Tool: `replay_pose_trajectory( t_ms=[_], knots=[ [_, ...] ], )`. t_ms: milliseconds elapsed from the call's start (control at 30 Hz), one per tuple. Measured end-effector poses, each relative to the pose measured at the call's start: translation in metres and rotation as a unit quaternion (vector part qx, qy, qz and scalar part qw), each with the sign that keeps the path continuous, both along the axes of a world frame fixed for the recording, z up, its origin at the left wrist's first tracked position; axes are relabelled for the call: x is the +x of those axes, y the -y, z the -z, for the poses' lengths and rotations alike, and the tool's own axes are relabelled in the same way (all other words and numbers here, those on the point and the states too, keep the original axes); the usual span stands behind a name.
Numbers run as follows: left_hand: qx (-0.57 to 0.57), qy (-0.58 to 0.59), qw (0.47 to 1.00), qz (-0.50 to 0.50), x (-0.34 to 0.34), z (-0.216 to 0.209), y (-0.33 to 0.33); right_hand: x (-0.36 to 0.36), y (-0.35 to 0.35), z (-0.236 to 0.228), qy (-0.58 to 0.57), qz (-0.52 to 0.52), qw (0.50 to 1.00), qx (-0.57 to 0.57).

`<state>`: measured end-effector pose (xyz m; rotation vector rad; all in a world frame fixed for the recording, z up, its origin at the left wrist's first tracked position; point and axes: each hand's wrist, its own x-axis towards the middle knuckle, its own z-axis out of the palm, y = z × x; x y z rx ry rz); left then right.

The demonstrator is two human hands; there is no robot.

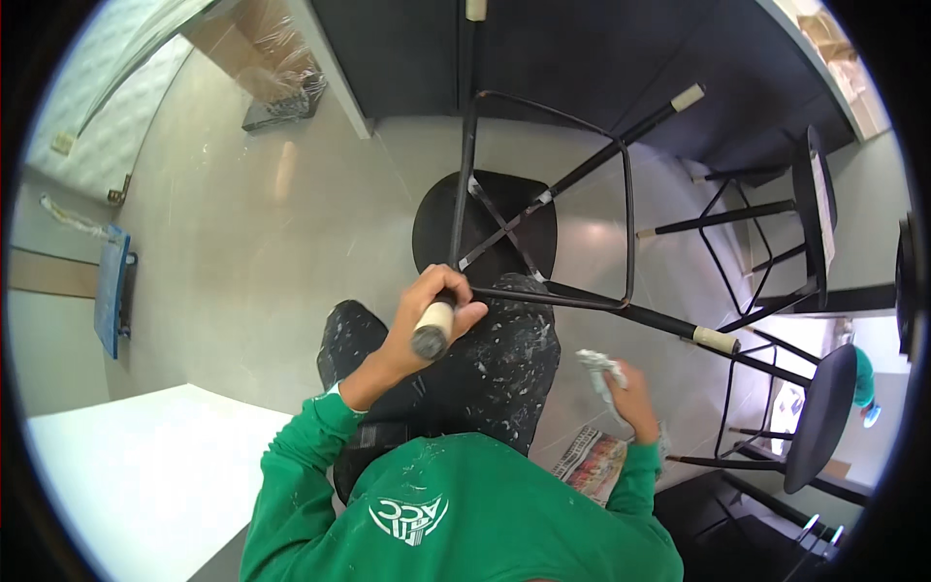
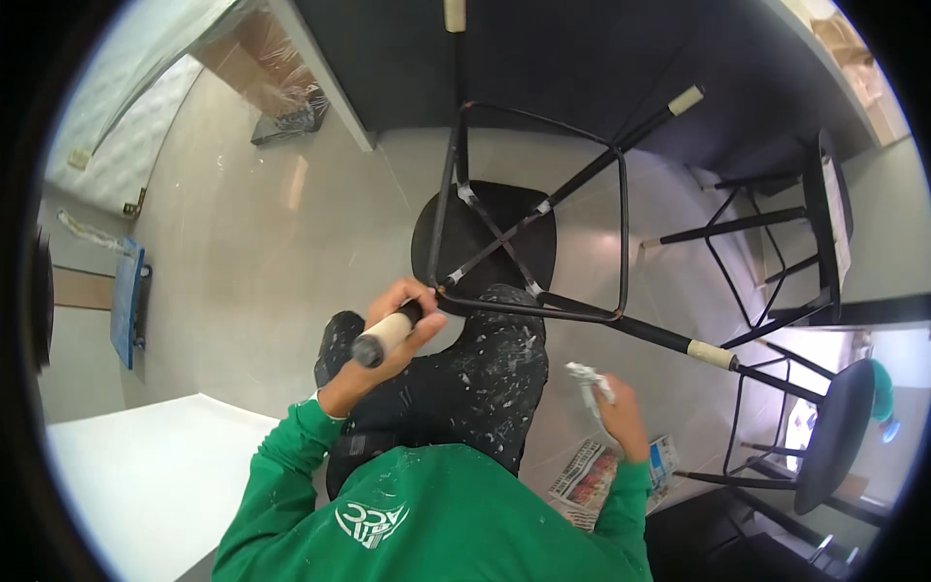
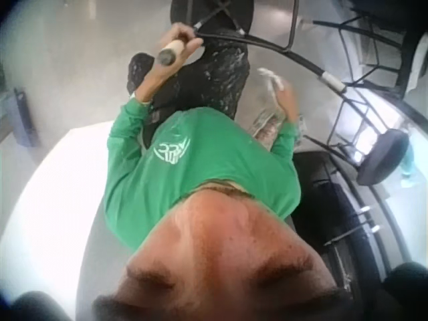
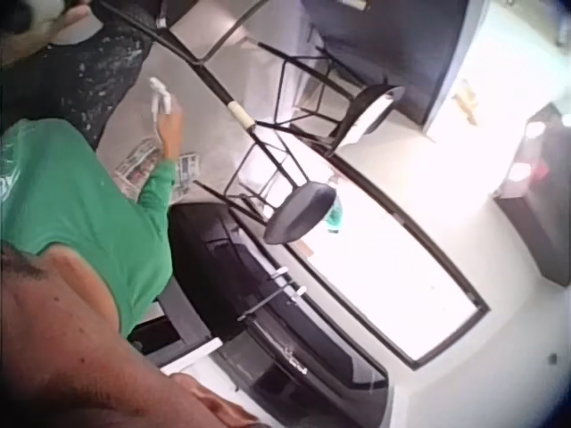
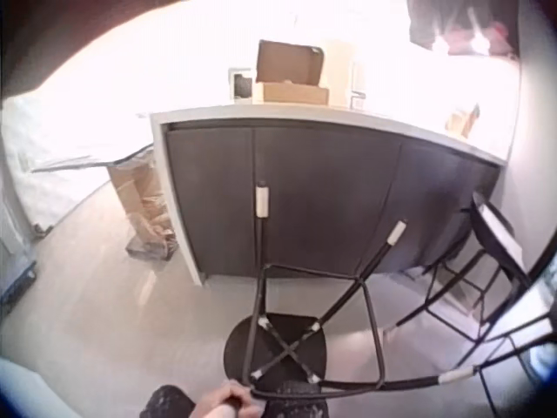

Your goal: The person wipes the underside of a black stool with a white cloth and applies masking tape to the metal frame parts.

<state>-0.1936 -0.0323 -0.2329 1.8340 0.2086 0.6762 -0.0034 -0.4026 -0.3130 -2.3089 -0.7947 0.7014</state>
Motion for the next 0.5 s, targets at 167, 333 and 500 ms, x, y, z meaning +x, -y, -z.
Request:
replay_pose_trajectory(
  t_ms=[167,333,500],
  knots=[
    [0.067,-0.116,0.989,0.058,-0.056,0.012,-0.022,-0.039,-0.024,-0.103,-0.097,0.217,0.872,0.429],
    [-0.374,-0.122,0.916,0.078,-0.080,0.077,-0.096,-0.036,-0.163,-0.154,-0.318,0.189,0.712,0.596],
    [-0.467,0.142,0.846,0.212,0.015,0.046,-0.138,-0.023,-0.325,-0.159,-0.346,0.102,0.801,0.478]
  ],
)
